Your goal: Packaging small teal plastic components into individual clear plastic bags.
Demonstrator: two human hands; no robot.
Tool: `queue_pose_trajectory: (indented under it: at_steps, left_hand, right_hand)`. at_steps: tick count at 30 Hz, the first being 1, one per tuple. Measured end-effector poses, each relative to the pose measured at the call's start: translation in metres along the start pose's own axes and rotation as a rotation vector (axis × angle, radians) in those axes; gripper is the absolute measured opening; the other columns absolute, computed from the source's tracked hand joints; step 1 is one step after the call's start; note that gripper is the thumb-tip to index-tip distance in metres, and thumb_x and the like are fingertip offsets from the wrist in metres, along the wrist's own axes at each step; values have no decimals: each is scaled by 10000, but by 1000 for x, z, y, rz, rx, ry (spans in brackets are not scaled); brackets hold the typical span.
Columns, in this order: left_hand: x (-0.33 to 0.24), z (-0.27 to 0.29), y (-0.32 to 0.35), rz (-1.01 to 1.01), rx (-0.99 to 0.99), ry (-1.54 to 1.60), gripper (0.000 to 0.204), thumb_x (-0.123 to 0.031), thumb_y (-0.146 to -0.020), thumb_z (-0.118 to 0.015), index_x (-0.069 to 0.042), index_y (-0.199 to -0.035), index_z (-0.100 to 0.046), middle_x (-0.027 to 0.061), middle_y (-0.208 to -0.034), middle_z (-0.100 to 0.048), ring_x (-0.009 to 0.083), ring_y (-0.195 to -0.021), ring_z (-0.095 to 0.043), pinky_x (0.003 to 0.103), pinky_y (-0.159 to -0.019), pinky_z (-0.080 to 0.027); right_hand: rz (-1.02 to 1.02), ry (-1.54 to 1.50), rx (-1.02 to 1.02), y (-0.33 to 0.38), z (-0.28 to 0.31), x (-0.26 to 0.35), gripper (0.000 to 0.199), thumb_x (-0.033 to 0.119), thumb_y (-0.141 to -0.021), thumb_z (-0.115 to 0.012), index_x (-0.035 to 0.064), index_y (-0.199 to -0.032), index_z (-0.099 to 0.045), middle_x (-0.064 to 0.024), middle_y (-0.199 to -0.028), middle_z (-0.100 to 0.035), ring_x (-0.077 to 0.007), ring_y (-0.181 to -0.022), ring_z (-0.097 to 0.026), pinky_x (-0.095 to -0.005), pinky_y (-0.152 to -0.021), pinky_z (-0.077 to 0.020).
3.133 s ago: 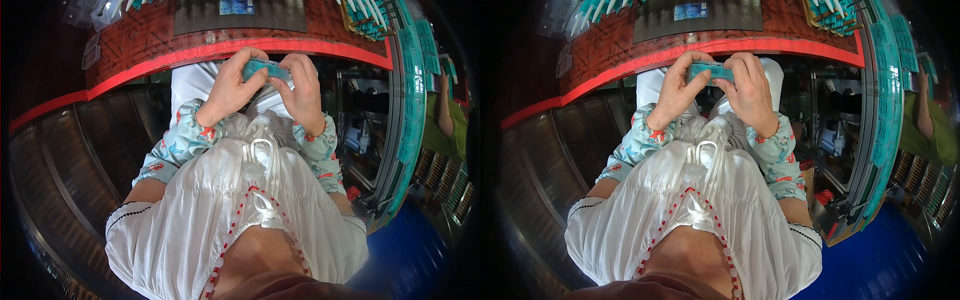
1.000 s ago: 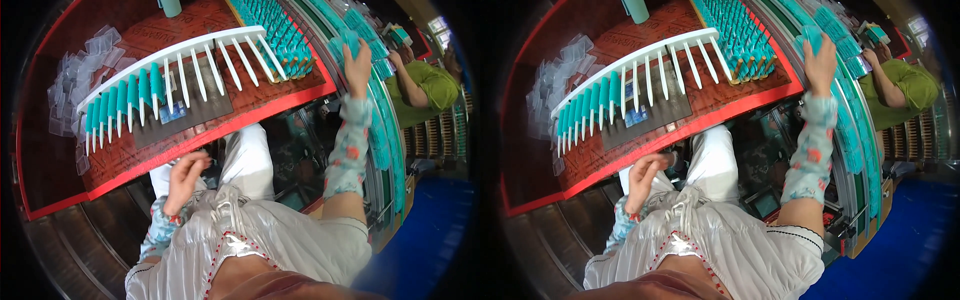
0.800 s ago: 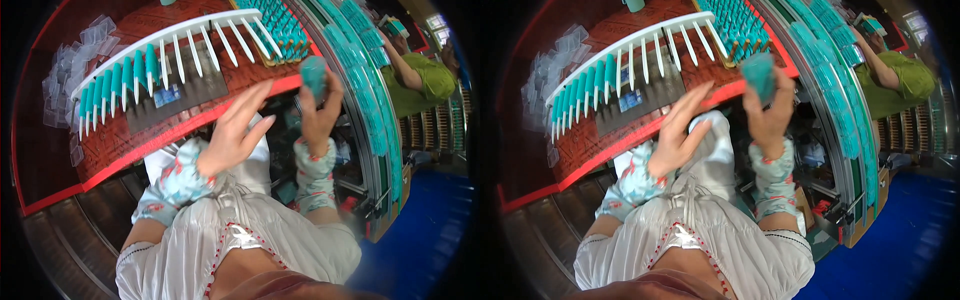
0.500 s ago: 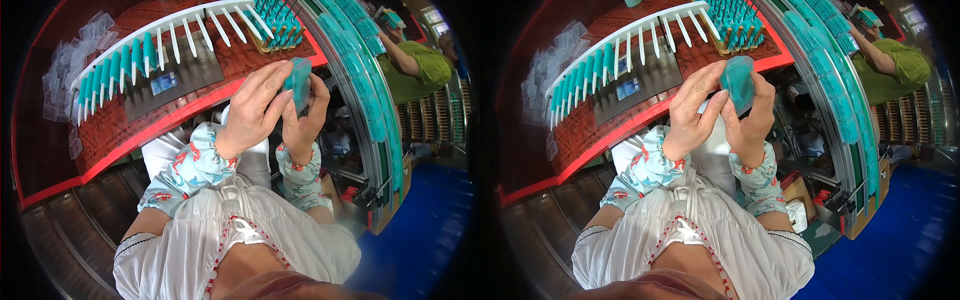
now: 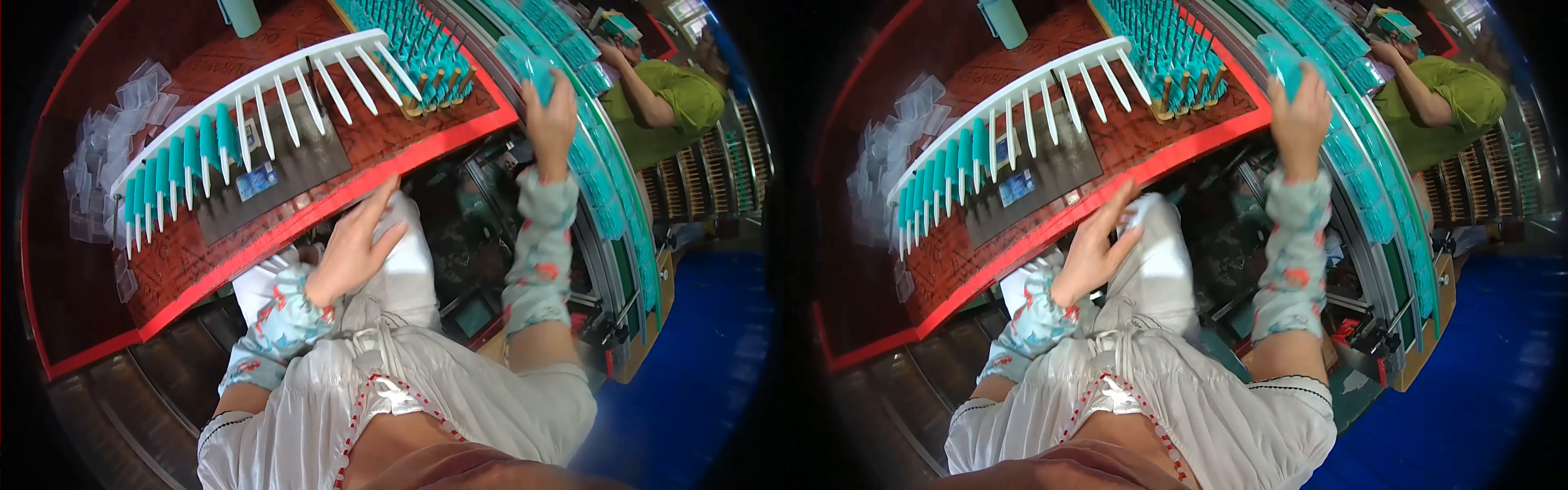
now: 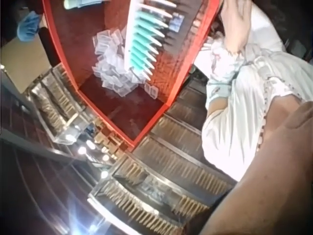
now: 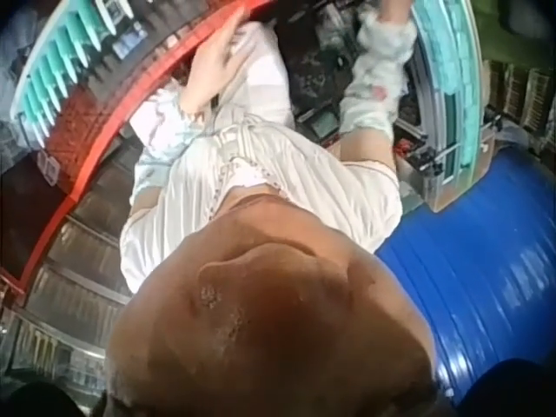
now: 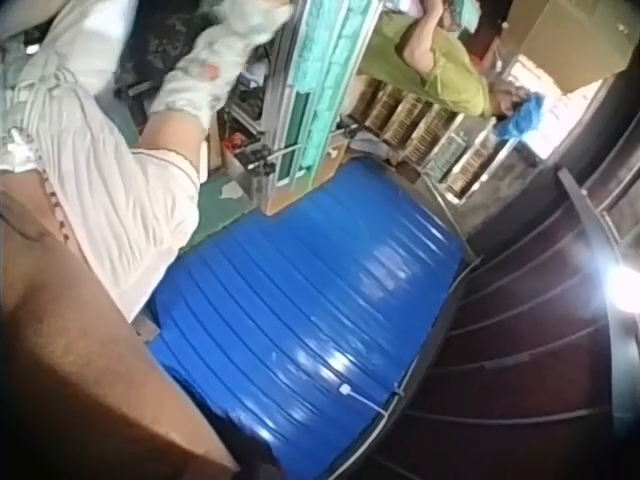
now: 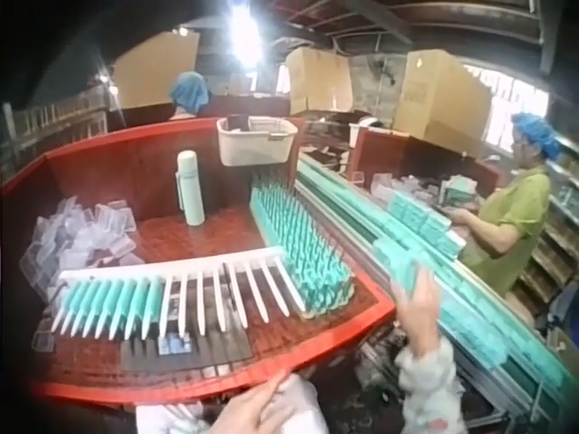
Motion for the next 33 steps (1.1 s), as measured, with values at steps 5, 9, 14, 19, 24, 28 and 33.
queue_pose_trajectory:
  at_steps: [5,9,14,19,24,28,33]
  left_hand:
    - [65,18,54,302,61,111,429,-63,-879,-616,17,-1287,-510,151,-1138,-641,199,-914,-656,311,-804,-519]
    - [90,74,116,483,-137,114,374,-75,-933,-577,26,-1287,-511,120,-1164,-633,173,-1057,-607,298,-900,-480]
    - [95,157,163,553,-398,-111,256,-80,-921,-593,26,-1153,-599,88,-1029,-670,142,-976,-606,293,-850,-488]
    - [80,277,230,444,-1006,-522,317,-119,-868,-622,11,-1153,-571,166,-1083,-616,294,-940,-631,353,-783,-510]
    - [93,361,231,327,-1140,-1152,488,-190,-768,-704,-38,-1199,-532,196,-1215,-523,393,-1102,-508,439,-942,-418]
    - [121,406,159,195,-1012,-1213,579,-279,-755,-716,-79,-1258,-508,202,-1288,-479,403,-1121,-502,479,-940,-423]
    - [218,389,108,267,-476,-891,586,-408,-779,-669,-100,-1255,-522,163,-1263,-514,397,-1131,-516,530,-898,-443]
  right_hand:
    - [-56,377,292,-90,-97,-85,595,447,-862,-598,117,-1334,-449,-181,-1289,-542,-353,-1177,-524,-547,-938,-372]
    - [-7,310,607,-95,-184,-136,763,446,-835,-631,45,-1424,-358,-194,-1452,-392,-318,-1349,-373,-411,-1104,-298]
    - [146,279,488,-103,-177,-229,755,361,-804,-681,41,-1417,-378,-227,-1404,-435,-368,-1298,-420,-419,-1073,-344]
    - [182,-11,162,-74,-91,-99,509,288,-877,-662,-4,-1272,-529,-184,-1217,-593,-318,-1092,-572,-409,-944,-436]
    - [-166,-651,753,86,-47,84,262,120,-892,-629,-34,-1104,-615,-91,-1026,-638,-168,-940,-582,-282,-843,-466]
    - [172,-631,1147,203,-65,208,243,49,-822,-654,-30,-1050,-625,-107,-967,-656,-189,-892,-615,-284,-792,-469]
    - [393,-796,1243,255,-64,308,243,105,-804,-681,-16,-1008,-628,-172,-954,-640,-338,-898,-620,-365,-802,-483]
Point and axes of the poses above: each hand's wrist, its own y-axis away from the middle knuckle, its own z-axis out of the back of the hand, x = y × z, the point moved 10 cm from there along -y, towards the middle knuckle
